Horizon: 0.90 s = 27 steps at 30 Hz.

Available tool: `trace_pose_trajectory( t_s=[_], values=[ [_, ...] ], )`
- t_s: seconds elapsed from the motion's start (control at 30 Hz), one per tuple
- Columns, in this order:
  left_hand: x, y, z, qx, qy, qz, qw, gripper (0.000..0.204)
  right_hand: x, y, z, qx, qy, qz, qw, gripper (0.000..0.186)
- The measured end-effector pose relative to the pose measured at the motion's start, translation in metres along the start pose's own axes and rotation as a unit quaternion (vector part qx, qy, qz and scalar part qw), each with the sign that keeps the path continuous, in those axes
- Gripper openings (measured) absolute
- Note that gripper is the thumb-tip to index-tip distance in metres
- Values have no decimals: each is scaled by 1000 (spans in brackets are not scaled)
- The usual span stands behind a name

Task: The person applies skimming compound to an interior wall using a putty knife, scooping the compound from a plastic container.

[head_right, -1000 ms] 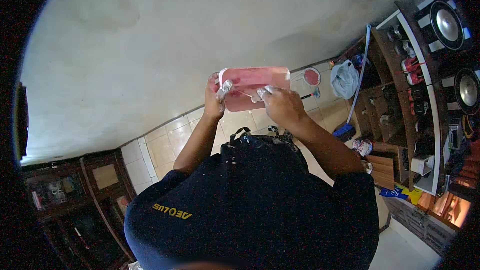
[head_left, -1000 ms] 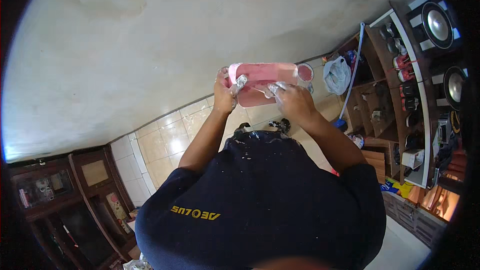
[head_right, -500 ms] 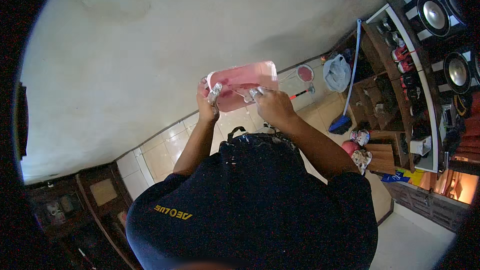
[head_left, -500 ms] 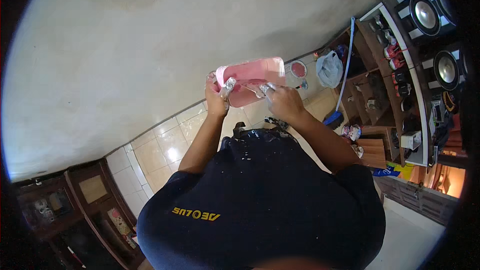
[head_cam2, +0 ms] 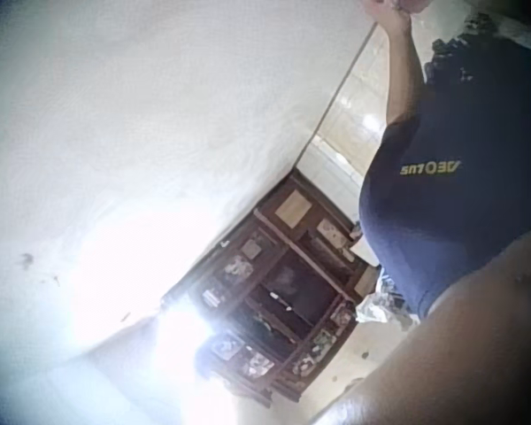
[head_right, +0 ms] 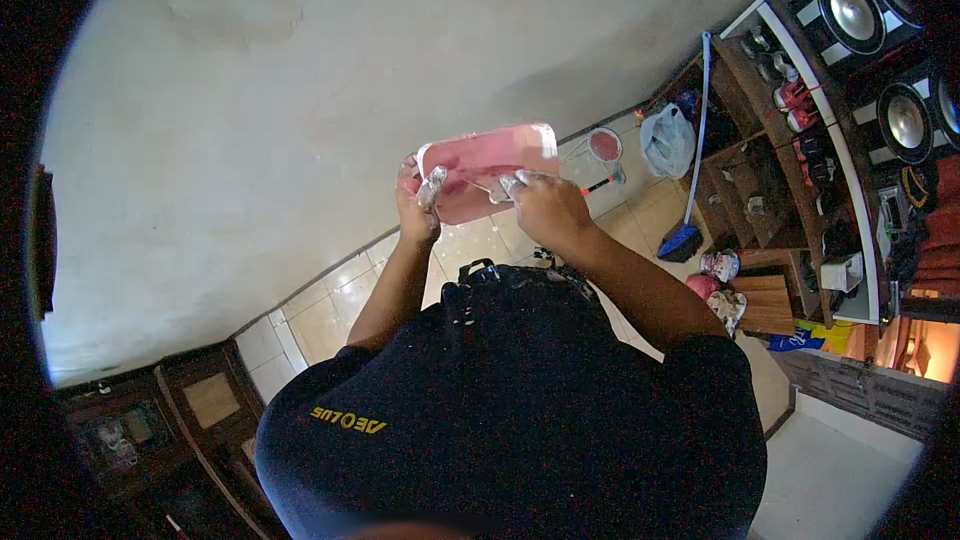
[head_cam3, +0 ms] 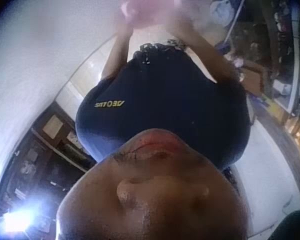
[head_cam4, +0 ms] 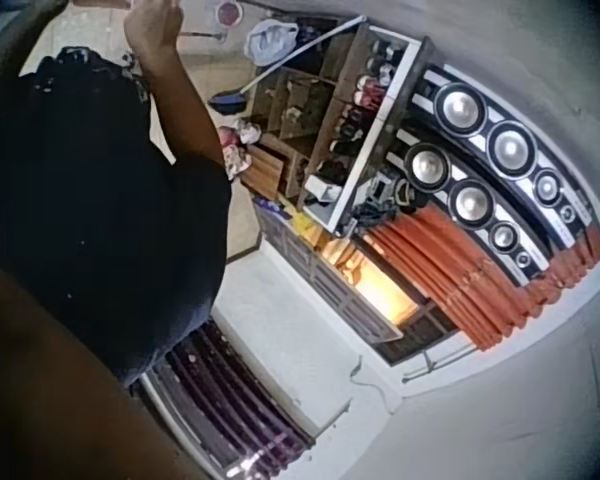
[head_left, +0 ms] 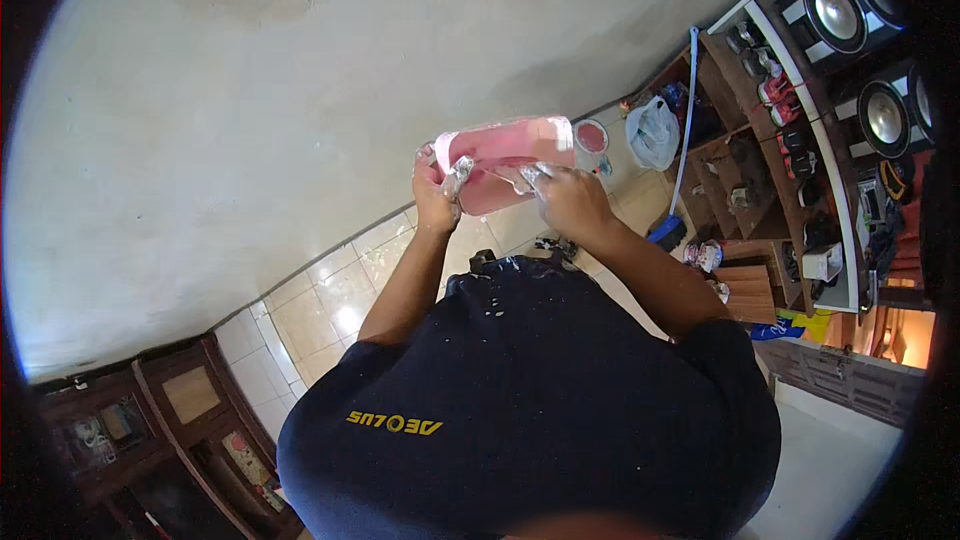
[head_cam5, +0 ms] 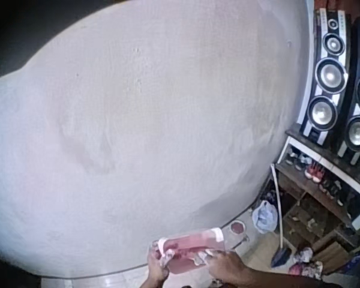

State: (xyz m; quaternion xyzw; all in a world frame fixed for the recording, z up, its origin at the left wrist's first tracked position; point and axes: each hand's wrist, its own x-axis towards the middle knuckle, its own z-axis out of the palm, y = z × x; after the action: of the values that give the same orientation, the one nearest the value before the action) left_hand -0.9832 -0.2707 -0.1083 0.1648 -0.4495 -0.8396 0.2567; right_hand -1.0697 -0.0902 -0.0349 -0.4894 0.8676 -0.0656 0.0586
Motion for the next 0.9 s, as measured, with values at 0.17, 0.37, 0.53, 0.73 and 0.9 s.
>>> trace_pose_trajectory(
  t_s=[0.17,0.37,0.53,0.73,0.9],
  values=[
    [-4,-3,7,-2,-31,12,999,46,7,4,-4,36,142,4,989,30],
    [0,-4,17,62,-51,27,996,46,3,21,4,52,68,28,996,30],
    [12,-9,30,37,-47,-5,998,39,-18,34,5,61,46,2,997,28],
    [32,-14,59,79,-109,-67,989,46,-13,69,-12,35,157,-30,987,26],
    [62,-27,100,73,-75,-96,990,47,-24,100,-16,32,58,-23,998,27]
  ],
)
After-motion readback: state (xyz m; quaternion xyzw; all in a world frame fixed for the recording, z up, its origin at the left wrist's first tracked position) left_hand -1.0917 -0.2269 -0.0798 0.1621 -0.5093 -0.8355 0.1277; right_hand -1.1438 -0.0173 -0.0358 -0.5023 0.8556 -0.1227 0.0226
